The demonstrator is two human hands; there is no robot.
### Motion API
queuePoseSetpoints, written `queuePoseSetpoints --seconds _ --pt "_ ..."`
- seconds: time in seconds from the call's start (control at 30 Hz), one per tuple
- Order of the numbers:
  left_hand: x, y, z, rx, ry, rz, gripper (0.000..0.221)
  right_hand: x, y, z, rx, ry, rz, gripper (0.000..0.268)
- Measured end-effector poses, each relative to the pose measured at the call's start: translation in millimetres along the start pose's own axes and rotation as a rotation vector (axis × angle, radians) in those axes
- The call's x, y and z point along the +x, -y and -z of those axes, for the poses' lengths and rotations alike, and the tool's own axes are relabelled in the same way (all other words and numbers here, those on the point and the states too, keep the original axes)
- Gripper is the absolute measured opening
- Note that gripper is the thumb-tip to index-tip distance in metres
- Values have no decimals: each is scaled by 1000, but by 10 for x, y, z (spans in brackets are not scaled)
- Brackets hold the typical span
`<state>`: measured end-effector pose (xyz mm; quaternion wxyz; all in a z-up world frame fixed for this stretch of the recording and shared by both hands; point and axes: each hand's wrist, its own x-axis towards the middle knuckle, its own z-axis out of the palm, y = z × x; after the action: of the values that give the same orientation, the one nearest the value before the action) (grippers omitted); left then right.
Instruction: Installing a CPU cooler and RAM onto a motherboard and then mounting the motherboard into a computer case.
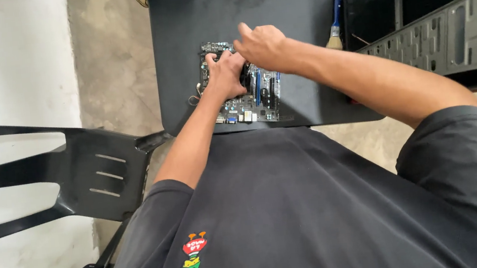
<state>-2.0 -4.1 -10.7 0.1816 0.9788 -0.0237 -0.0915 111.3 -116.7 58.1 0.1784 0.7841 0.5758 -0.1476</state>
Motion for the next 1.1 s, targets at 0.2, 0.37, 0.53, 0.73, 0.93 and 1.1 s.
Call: queuePoseSetpoints --seconds 0.2,0.37,0.53,0.73,0.93,1.1 --pt "88 40 -72 56 86 38 56 100 -70 -358 -64 -336 153 16" --pt "34 10 10 -5 22 15 61 -1 -74 -248 -83 -205 -29 36" --pt "55 22 -9 10 39 8 59 29 -43 -175 -28 -193 87 17" --pt "84 81 -99 16 -20 -37 54 -8 -70 -67 -26 -103 85 23" --pt "51 56 -11 -29 -22 -25 61 38 -44 -111 -136 -184 73 17" --pt "63 86 -125 -16 -56 -40 56 -56 -110 -163 -70 -203 124 22"
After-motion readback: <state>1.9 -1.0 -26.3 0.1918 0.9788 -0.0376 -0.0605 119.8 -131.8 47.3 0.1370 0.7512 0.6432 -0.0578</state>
